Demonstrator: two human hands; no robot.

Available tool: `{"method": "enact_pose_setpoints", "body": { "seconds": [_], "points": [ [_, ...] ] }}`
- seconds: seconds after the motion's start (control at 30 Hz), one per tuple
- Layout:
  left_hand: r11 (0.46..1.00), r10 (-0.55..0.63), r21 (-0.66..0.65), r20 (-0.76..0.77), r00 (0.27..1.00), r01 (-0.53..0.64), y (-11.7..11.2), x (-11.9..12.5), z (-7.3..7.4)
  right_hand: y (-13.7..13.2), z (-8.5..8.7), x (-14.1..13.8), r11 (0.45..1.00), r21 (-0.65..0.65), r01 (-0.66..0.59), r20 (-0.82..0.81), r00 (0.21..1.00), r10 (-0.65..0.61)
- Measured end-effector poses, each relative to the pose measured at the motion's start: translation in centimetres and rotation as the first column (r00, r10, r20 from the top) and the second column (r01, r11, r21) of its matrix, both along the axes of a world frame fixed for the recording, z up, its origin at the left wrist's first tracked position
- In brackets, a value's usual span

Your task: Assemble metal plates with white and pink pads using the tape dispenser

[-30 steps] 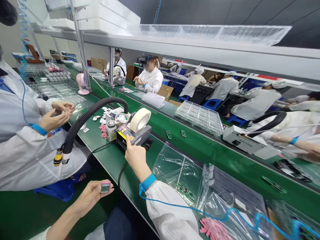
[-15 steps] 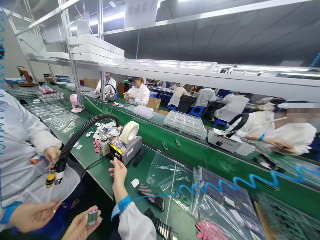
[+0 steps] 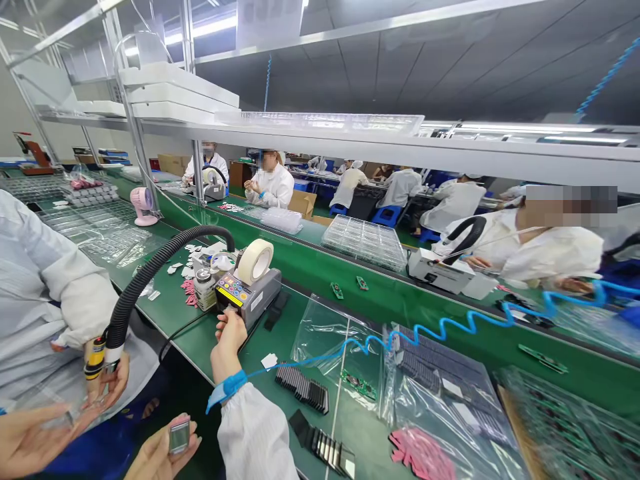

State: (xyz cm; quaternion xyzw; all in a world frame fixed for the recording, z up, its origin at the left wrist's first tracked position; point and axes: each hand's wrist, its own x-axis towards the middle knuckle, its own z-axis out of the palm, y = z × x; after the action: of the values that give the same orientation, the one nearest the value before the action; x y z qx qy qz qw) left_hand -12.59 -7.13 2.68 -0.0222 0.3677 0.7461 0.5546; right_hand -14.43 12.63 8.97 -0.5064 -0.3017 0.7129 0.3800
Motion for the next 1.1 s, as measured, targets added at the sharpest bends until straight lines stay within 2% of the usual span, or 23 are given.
{"method": "enact_pose_setpoints", "body": {
  "seconds": [0.13,0.27,0.43,0.53,0.67,0.77,0.87,0.97,1.1],
  "points": [
    [0.999,0.040,0.026,0.008,0.999,-0.041,0.4,-1.1,1.1,0.0,-0.3,0.2,0.999,-0.026,-0.024,0.014,1.000,0.025],
    [0.995,0.091,0.041,0.008,0.996,-0.092,1.8,-1.8,3.2,-1.2,-0.7,0.6,0.999,-0.019,-0.046,0.001,0.999,0.046],
    [0.989,0.140,-0.044,0.044,0.989,-0.138,3.0,-1.6,5.3,-2.4,-0.7,1.4,0.993,0.010,-0.121,-0.053,0.991,0.122],
    [0.990,0.127,-0.068,0.043,0.991,-0.124,2.9,-1.1,5.2,-1.7,-0.3,1.7,0.992,0.084,-0.091,-0.081,0.992,0.098],
    [0.995,0.102,0.030,-0.142,0.985,-0.099,2.7,-1.4,4.0,-1.0,-0.5,1.8,0.982,0.180,-0.060,-0.065,0.995,0.073],
    [0.984,0.168,0.100,-0.255,0.952,-0.147,3.9,-3.6,3.8,-2.8,-1.9,1.8,0.972,0.197,-0.127,-0.026,0.990,0.135],
    [0.971,0.229,0.152,-0.345,0.910,-0.187,6.4,-6.6,4.8,-6.1,-3.5,1.8,0.961,0.184,-0.209,-0.002,0.977,0.213],
    [0.983,0.157,0.153,-0.441,0.884,-0.098,8.9,-8.4,6.2,-8.8,-4.6,2.0,0.950,0.166,-0.263,-0.006,0.964,0.268],
    [0.990,-0.036,0.100,-0.505,0.863,0.100,10.6,-8.1,6.7,-10.2,-5.0,2.6,0.942,0.166,-0.291,-0.013,0.955,0.297]
  ]
}}
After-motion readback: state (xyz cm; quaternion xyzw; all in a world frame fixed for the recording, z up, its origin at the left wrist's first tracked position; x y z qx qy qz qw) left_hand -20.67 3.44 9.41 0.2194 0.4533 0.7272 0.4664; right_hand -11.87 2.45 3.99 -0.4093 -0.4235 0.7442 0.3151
